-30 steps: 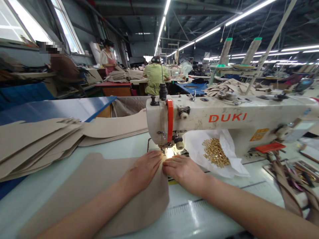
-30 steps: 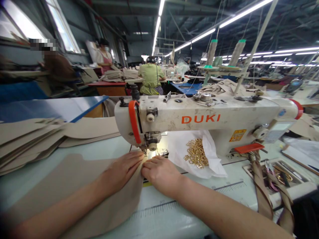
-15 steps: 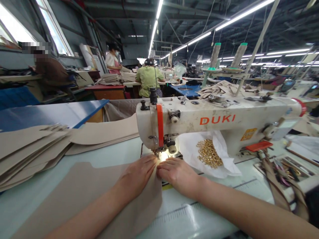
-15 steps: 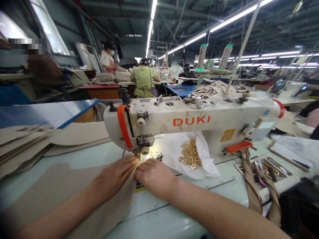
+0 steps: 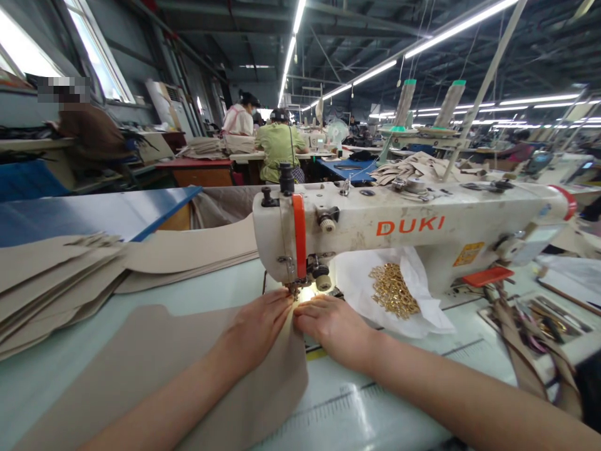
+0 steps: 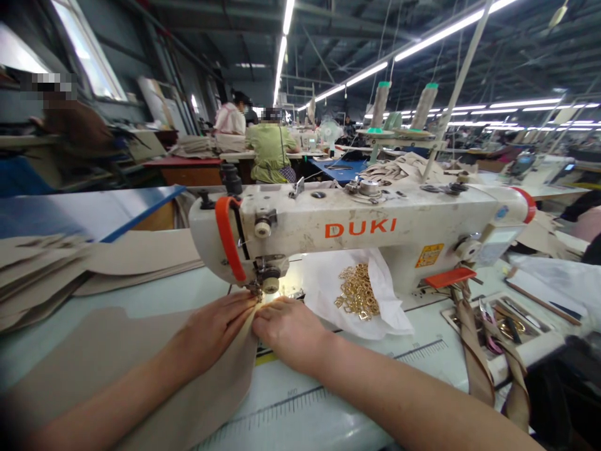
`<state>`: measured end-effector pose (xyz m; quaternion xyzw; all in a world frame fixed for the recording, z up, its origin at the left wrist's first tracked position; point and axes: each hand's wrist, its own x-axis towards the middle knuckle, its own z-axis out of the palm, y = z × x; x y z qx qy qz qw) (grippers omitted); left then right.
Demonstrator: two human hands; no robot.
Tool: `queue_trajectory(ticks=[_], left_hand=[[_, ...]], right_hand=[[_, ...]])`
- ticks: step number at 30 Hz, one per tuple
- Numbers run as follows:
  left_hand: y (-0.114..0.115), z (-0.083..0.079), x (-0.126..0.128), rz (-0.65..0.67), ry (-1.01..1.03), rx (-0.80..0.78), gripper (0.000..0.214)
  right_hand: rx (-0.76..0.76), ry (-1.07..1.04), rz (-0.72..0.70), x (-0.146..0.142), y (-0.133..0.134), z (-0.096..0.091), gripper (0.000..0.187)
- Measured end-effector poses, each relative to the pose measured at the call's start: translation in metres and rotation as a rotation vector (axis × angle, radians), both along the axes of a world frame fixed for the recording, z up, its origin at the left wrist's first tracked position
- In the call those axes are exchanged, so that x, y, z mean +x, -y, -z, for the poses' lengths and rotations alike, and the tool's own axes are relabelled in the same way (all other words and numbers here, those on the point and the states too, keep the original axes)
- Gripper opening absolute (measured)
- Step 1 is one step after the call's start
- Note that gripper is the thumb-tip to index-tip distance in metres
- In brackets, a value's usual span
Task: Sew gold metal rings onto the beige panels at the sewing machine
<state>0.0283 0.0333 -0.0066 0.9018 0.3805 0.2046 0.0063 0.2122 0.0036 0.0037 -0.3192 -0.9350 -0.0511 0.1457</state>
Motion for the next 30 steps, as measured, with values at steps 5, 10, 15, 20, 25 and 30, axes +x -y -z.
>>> queue_trajectory(ticks=[5, 10, 15, 20, 25, 30], left_hand=[[0.0, 0.001, 0.0, 0.013, 0.014, 0.018, 0.04], [0.002, 0.002, -0.001, -0.013, 0.02, 0.021, 0.038], [0.001, 0.001, 0.002, -0.004, 0.037, 0.03, 0.035], [0.002, -0.001, 0.002, -0.044, 0.055, 0.036, 0.031], [0.037, -0.007, -0.021, -0.026, 0.09, 0.059, 0.03], [0.066, -0.007, -0.036, -0.08, 0.098, 0.021, 0.027]], right_hand=[[-0.009, -0.004, 0.015, 0.0, 0.001, 0.0, 0.006], [-0.017, -0.021, -0.013, 0.001, 0.002, 0.003, 0.007], [-0.046, -0.04, -0.009, 0.002, 0.001, 0.002, 0.007], [-0.035, -0.039, -0.024, 0.003, 0.0, 0.001, 0.007], [-0.009, -0.11, -0.207, -0.007, 0.01, 0.006, 0.012], [0.066, -0.137, -0.311, -0.021, 0.021, 0.01, 0.017]])
